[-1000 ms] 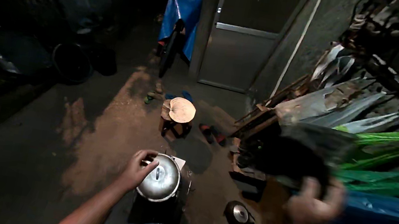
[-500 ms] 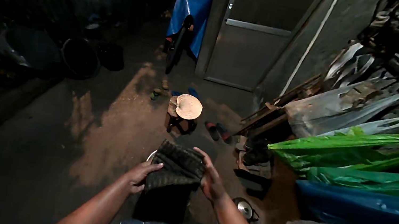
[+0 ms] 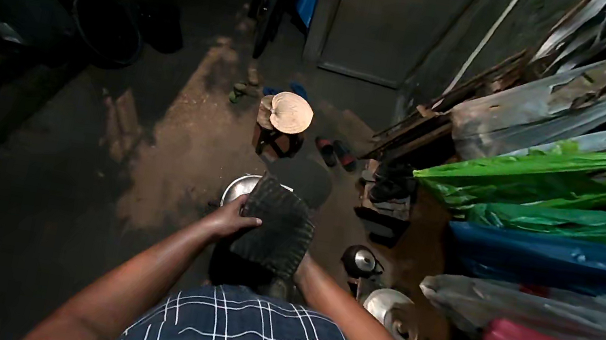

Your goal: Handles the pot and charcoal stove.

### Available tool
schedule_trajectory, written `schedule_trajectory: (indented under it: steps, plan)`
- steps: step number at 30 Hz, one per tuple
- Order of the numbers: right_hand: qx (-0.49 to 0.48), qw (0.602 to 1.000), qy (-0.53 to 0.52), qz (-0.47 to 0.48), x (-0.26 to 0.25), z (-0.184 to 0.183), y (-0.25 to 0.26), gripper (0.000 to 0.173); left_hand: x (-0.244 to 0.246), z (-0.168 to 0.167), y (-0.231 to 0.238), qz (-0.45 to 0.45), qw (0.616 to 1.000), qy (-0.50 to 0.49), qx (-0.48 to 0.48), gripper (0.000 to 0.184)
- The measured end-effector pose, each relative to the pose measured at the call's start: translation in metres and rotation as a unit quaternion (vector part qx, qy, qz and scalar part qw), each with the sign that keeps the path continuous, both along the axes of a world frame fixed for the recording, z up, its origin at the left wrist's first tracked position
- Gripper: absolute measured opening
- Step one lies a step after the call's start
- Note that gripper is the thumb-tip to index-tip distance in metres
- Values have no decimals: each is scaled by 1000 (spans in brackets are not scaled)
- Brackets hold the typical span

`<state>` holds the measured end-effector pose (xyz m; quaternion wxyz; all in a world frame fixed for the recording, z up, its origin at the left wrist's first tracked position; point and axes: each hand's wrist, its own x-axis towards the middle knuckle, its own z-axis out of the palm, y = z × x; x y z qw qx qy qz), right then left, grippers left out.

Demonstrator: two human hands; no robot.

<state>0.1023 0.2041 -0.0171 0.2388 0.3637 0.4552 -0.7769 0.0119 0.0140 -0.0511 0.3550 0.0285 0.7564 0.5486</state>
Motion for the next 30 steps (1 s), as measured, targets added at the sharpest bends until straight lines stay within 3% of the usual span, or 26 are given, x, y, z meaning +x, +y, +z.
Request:
schedule_trajectory:
  steps: [2,4,6,8,9,11,13,14,16,18,20,21,25,30]
  plan:
    - [-18,999,12,-33,5,-28,5,51,2,-14,9,-19,987,102,-126,95]
    - [-43,996,55,-49,7,-66,17,51,10,-20,18,-20,964,179,-194,104]
    - [-24,991,-2,-129,-5,-62,21,52,23,-24,19,-51,958,206,-192,98]
    - [-2,977,-68,-200,-25,-36,31,52,39,-27,10,-113,961,169,-186,83]
    - [13,977,-46,-207,-32,-42,38,52,46,-31,2,-133,965,136,-182,78]
    - [108,981,28,-156,-45,-75,49,44,60,-49,-21,-124,976,71,-165,70]
    - [266,962,66,-18,-62,-79,46,32,74,-68,-49,-89,984,26,-154,65]
    - [323,940,86,67,-72,-75,40,35,80,-74,-62,-72,986,10,-150,63]
    - [397,871,208,200,-94,-95,23,39,93,-83,-86,-36,990,-17,-137,61]
    - [462,766,298,334,-117,-132,6,49,104,-84,-107,-8,990,-50,-129,59]
    - [515,676,270,453,-127,-153,-19,58,112,-87,-125,11,989,-67,-133,58]
    - [528,652,246,485,-128,-156,-32,57,115,-89,-133,21,988,-70,-138,58]
    - [591,639,147,469,-132,-140,-77,45,122,-91,-159,72,984,-78,-140,55]
    - [612,675,46,409,-142,-140,-103,65,128,-94,-187,99,986,-68,-115,53]
